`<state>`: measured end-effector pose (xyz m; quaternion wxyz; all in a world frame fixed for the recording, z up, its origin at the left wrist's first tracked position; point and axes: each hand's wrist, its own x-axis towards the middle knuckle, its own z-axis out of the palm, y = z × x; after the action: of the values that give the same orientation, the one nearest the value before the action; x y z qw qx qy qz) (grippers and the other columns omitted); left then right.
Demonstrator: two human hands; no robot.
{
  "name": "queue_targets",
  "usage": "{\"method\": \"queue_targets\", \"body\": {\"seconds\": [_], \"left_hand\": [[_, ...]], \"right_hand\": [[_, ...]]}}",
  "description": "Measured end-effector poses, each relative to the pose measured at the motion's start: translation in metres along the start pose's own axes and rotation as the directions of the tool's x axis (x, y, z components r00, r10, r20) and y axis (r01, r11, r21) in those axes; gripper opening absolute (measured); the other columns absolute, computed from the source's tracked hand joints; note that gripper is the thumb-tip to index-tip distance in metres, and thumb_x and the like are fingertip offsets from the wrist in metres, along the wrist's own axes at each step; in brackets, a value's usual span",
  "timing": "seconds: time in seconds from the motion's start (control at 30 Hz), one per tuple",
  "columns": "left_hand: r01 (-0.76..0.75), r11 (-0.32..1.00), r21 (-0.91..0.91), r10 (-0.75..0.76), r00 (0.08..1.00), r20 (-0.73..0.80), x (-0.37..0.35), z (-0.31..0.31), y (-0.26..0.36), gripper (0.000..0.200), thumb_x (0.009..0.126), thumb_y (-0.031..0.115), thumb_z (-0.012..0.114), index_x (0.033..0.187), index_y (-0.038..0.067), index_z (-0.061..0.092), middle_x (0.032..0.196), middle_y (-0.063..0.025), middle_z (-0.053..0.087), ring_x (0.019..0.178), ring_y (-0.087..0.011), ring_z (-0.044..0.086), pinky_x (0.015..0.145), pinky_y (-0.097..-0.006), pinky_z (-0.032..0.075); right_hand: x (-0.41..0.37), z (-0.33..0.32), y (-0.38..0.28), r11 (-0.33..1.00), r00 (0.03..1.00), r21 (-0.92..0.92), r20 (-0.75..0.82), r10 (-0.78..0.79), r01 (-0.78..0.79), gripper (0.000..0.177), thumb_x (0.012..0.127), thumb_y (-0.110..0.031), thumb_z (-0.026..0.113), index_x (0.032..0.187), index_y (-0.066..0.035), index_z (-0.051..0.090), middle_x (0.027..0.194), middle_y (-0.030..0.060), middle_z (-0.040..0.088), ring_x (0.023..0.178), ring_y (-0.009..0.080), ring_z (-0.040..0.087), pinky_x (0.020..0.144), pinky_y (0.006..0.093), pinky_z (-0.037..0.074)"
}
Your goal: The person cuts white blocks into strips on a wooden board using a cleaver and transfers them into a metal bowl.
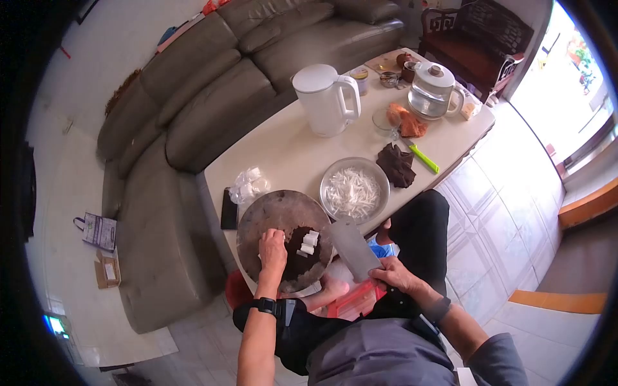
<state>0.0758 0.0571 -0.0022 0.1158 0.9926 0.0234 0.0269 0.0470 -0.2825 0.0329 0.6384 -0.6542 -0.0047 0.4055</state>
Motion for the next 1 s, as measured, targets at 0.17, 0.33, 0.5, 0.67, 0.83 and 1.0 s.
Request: {"method": "queue_targets", "body": {"seconds": [0.17, 0.33, 0.5, 0.67, 0.83, 1.0], "left_hand": [[0.010, 1.000, -0.011, -0.011, 0.998, -0.055, -0.001, -0.001, 0.000, 0.012, 0.083, 0.006, 0.055, 0.094, 0.005, 0.058, 0.093, -0.0135, 0.058, 0.089, -0.0322, 0.055, 0.077, -0.0429, 0.044], [0.094, 0.906, -0.413, -0.206, 0.950, -0.237, -0.032, -0.018, 0.026, 0.023, 0.084, 0.004, 0.057, 0.105, 0.006, 0.063, 0.086, -0.0146, 0.060, 0.084, -0.0360, 0.057, 0.074, -0.0412, 0.046], [0.240, 0.364, -0.900, -0.529, 0.849, 0.012, -0.077, 0.029, 0.045, 0.012, 0.083, 0.001, 0.062, 0.094, 0.000, 0.066, 0.080, -0.0075, 0.067, 0.071, -0.0115, 0.062, 0.066, -0.0259, 0.051], [0.346, 0.445, -0.826, -0.586, 0.810, 0.023, -0.088, 0.013, 0.067, 0.010, 0.081, 0.001, 0.065, 0.091, -0.001, 0.065, 0.078, -0.0091, 0.066, 0.069, -0.0153, 0.063, 0.064, -0.0275, 0.050], [0.237, 0.686, -0.688, -0.500, 0.840, -0.210, -0.087, 0.021, 0.059, 0.014, 0.077, 0.001, 0.068, 0.091, 0.000, 0.065, 0.081, -0.0100, 0.063, 0.064, -0.0172, 0.061, 0.060, -0.0276, 0.049], [0.220, 0.670, -0.709, -0.469, 0.865, -0.175, -0.097, 0.013, 0.053, 0.016, 0.076, -0.001, 0.065, 0.091, 0.000, 0.063, 0.094, -0.0134, 0.060, 0.075, -0.0267, 0.061, 0.067, -0.0352, 0.051]], "right_hand": [[0.002, 0.001, 0.002, 1.000, 1.000, 0.001, -0.027, 0.013, -0.013, 0.021, 0.087, -0.015, 0.056, 0.074, 0.000, 0.061, 0.060, 0.0011, 0.056, 0.050, 0.0080, 0.051, 0.047, 0.0234, 0.040], [-0.002, 0.001, -0.002, 0.999, 1.000, -0.051, 0.008, -0.007, 0.007, 0.021, 0.086, -0.016, 0.057, 0.072, 0.000, 0.060, 0.060, 0.0017, 0.056, 0.050, 0.0092, 0.051, 0.048, 0.0242, 0.040], [0.001, 0.010, -0.007, 0.966, 0.999, -0.259, 0.051, 0.003, 0.010, 0.022, 0.086, -0.015, 0.055, 0.072, 0.001, 0.059, 0.061, 0.0029, 0.056, 0.052, 0.0092, 0.050, 0.050, 0.0252, 0.040], [-0.001, 0.043, -0.036, 0.807, 0.972, -0.545, 0.067, -0.226, 0.225, 0.019, 0.085, -0.012, 0.053, 0.086, 0.005, 0.062, 0.062, 0.0171, 0.057, 0.053, 0.0265, 0.056, 0.054, 0.0388, 0.046], [0.014, 0.068, -0.039, 0.603, 0.941, -0.747, 0.092, -0.324, 0.280, 0.017, 0.081, -0.013, 0.055, 0.076, 0.003, 0.058, 0.066, 0.0241, 0.058, 0.064, 0.0421, 0.058, 0.059, 0.0485, 0.046], [0.020, 0.074, -0.025, 0.393, 0.920, -0.873, 0.138, -0.368, 0.288, 0.014, 0.078, -0.013, 0.056, 0.078, 0.001, 0.056, 0.062, 0.0218, 0.058, 0.060, 0.0398, 0.059, 0.057, 0.0484, 0.047]]}}
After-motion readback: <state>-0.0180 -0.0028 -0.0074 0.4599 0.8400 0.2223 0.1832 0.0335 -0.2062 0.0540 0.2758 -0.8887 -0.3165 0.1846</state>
